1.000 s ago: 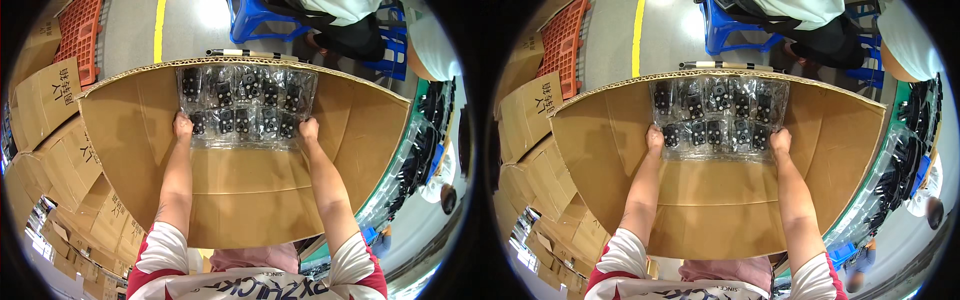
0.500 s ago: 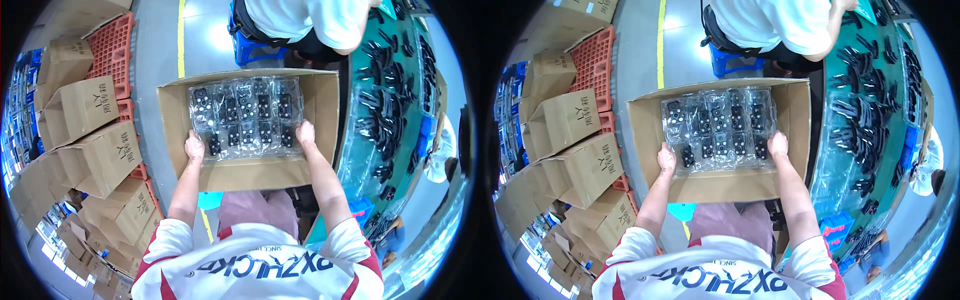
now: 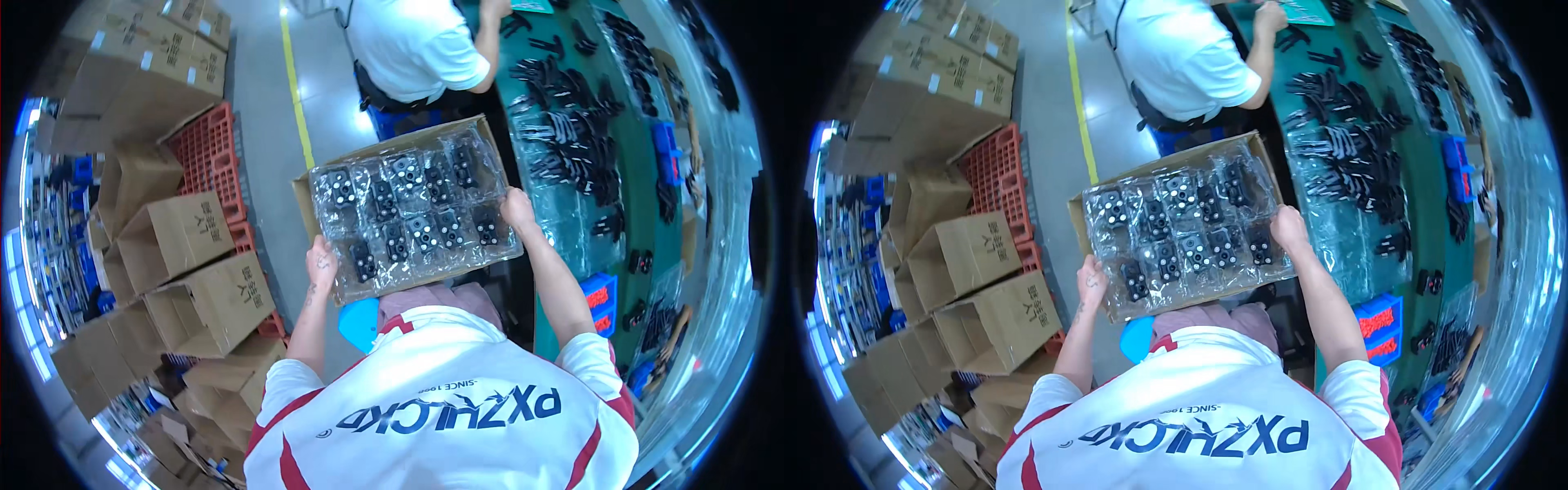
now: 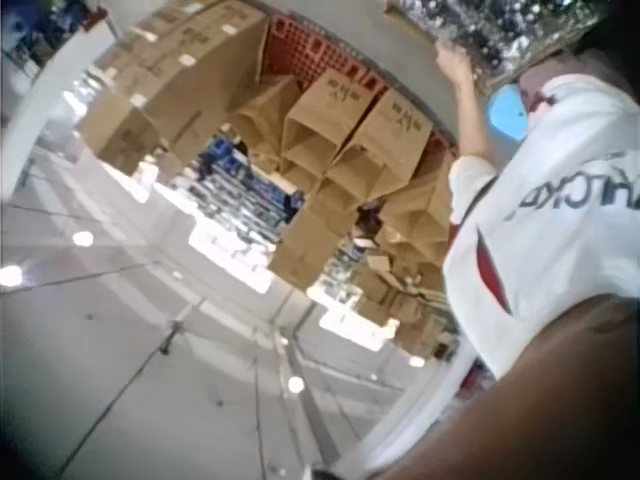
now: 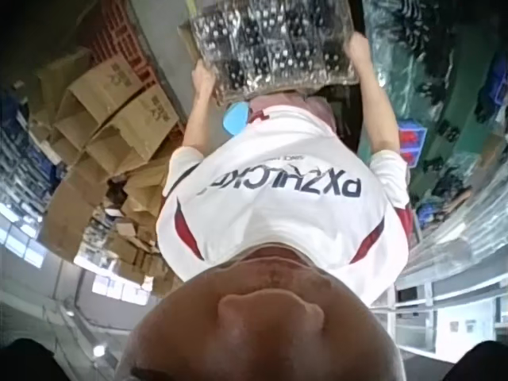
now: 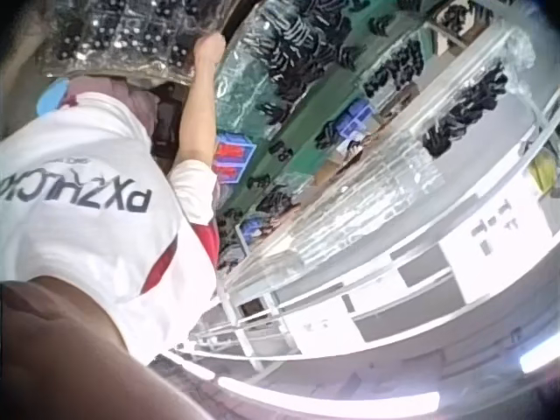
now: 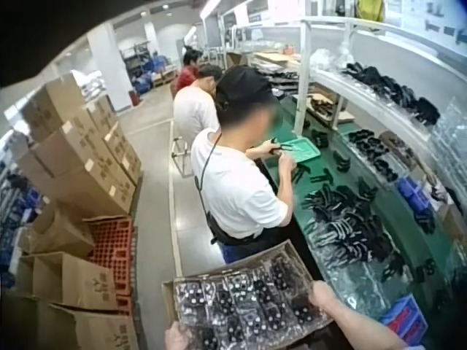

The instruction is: Assembling plastic brackets and components on a production line.

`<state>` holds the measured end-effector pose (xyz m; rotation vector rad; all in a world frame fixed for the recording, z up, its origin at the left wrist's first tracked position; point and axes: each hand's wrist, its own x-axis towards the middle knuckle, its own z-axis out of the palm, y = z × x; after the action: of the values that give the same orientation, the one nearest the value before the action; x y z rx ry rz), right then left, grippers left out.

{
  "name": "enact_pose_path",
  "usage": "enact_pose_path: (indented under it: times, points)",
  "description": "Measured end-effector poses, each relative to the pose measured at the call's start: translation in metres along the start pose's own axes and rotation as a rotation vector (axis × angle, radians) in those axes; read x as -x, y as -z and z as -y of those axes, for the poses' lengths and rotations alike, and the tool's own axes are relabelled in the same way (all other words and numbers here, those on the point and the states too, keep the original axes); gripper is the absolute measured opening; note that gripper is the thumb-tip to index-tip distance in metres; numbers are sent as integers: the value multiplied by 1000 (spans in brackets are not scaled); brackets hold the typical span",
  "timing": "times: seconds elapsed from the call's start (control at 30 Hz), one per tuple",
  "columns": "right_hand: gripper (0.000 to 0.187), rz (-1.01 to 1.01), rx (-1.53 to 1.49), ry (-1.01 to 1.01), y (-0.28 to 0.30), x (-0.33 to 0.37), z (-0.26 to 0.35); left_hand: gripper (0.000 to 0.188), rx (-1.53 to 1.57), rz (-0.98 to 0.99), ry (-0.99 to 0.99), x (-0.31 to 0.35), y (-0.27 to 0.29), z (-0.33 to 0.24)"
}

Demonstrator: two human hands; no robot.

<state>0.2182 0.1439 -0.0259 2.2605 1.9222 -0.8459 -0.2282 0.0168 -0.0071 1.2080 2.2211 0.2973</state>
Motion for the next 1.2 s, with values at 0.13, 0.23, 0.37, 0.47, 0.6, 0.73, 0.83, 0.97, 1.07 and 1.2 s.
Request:
enact_pose_path:
  times: [0.13,0.23,0.37,0.47,0.6,0.73,0.83,0.97,1.07,1.2]
  points:
    - [23,-36,-81,-28,39,28,-14,16,-45,-26,-155,16,29,-31]
    - [25,-17,-77,-43,63,48,-31,19,9,-2,-214,44,61,-60]
    - [24,-62,-297,-108,93,99,-98,13,-60,13,-348,48,69,-113]
    - [22,-116,-305,-228,129,163,-148,11,-91,59,-499,56,58,-177]
    - [19,-164,-565,-345,146,242,-226,12,-92,170,-636,64,24,-255]
    - [31,-248,-836,-358,151,325,-273,13,-101,365,-611,92,-15,-326]
    - [42,-322,-990,-278,154,358,-309,15,-146,362,-786,118,-43,-354]
    - [61,-367,-1259,-402,158,395,-347,17,-295,416,-809,147,-88,-375]
    - [62,-349,-1241,-408,150,416,-370,18,-292,437,-872,160,-111,-366]
    - [64,-359,-1234,-414,135,430,-379,18,-302,473,-938,168,-124,-370]
